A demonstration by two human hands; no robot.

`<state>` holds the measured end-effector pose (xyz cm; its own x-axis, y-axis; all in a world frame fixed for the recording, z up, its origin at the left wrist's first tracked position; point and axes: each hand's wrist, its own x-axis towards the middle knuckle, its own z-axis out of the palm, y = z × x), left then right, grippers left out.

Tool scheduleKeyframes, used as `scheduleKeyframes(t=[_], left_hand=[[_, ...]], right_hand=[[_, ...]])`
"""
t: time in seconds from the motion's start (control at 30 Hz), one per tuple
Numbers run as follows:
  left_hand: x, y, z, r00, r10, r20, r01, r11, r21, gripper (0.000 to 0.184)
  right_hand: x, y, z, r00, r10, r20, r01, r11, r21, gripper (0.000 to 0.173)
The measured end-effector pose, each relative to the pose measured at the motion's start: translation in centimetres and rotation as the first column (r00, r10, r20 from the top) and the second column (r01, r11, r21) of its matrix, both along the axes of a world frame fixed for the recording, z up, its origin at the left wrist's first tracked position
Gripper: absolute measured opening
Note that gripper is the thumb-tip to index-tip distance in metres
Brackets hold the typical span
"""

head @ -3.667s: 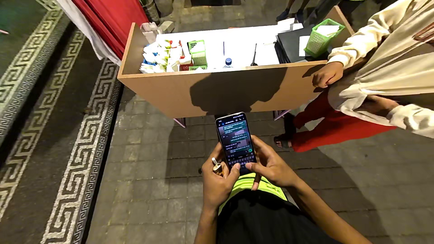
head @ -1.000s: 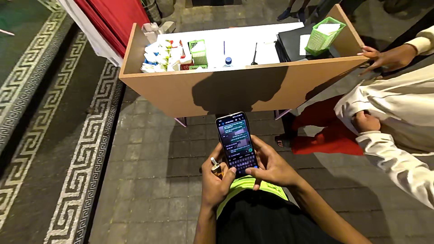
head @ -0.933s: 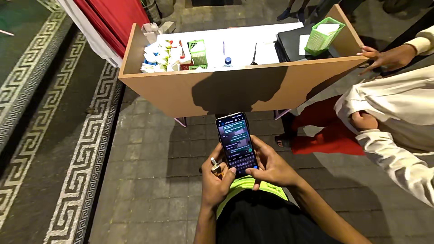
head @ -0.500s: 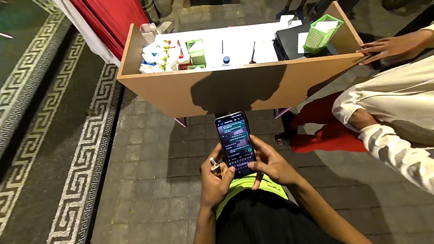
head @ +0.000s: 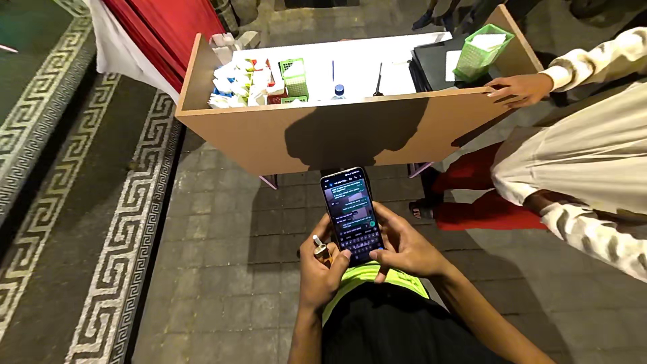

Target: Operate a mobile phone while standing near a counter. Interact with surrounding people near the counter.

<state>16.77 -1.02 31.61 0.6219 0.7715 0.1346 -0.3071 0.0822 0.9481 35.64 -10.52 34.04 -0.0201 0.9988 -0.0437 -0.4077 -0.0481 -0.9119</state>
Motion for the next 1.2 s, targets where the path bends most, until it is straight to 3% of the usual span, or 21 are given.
scheduleKeyframes(t=[0.1,0.27,0.37,0.5,0.7,0.93,1.03,1.1,1.2], left_hand=[[0.1,0.1,0.0,1.0,-0.005,0.002,0.005,1.0,0.003,0.072],[0.3,0.2,-0.1,1.0,-0.01,-0.01,0.01,1.0,0.019,0.072],[0.6,0.3,-0.3,1.0,-0.016,-0.013,0.017,0.999,0.036,0.072],[1.5,1.0,-0.8,0.999,-0.039,-0.005,0.04,0.998,0.044,0.071],[5.1,2.4,-1.5,0.992,-0.128,-0.023,0.129,0.991,0.039,0.07],[9.6,7.4,-3.6,0.942,-0.33,-0.067,0.325,0.943,-0.075,0.081],[11.3,8.8,-7.8,0.824,-0.404,-0.396,0.417,0.907,-0.057,0.07],[11.9,8.5,-11.4,0.623,-0.479,-0.618,0.576,0.816,-0.052,0.07],[12.6,8.0,-14.9,0.4,-0.534,-0.745,0.72,0.686,-0.104,0.063]], right_hand=[[-0.2,0.2,0.1,0.999,-0.028,0.033,0.028,0.999,-0.026,0.088],[0.2,0.4,-0.1,0.998,-0.05,-0.041,0.048,0.998,-0.046,0.053],[0.1,0.5,-0.2,0.99,-0.118,-0.078,0.11,0.989,-0.102,0.041],[0.6,0.6,-0.7,0.981,-0.141,-0.132,0.127,0.986,-0.108,0.043],[2.6,1.2,-0.9,0.945,-0.321,-0.061,0.301,0.928,-0.221,0.037],[8.3,2.0,-3.3,0.954,-0.219,-0.204,0.198,0.973,-0.115,0.071],[10.9,2.0,-5.1,0.938,-0.106,-0.33,0.121,0.992,0.025,0.095],[12.5,2.3,-6.1,0.904,-0.052,-0.424,0.108,0.988,0.11,0.105],[14.6,3.2,-6.6,0.868,-0.027,-0.495,0.122,0.98,0.16,0.11]])
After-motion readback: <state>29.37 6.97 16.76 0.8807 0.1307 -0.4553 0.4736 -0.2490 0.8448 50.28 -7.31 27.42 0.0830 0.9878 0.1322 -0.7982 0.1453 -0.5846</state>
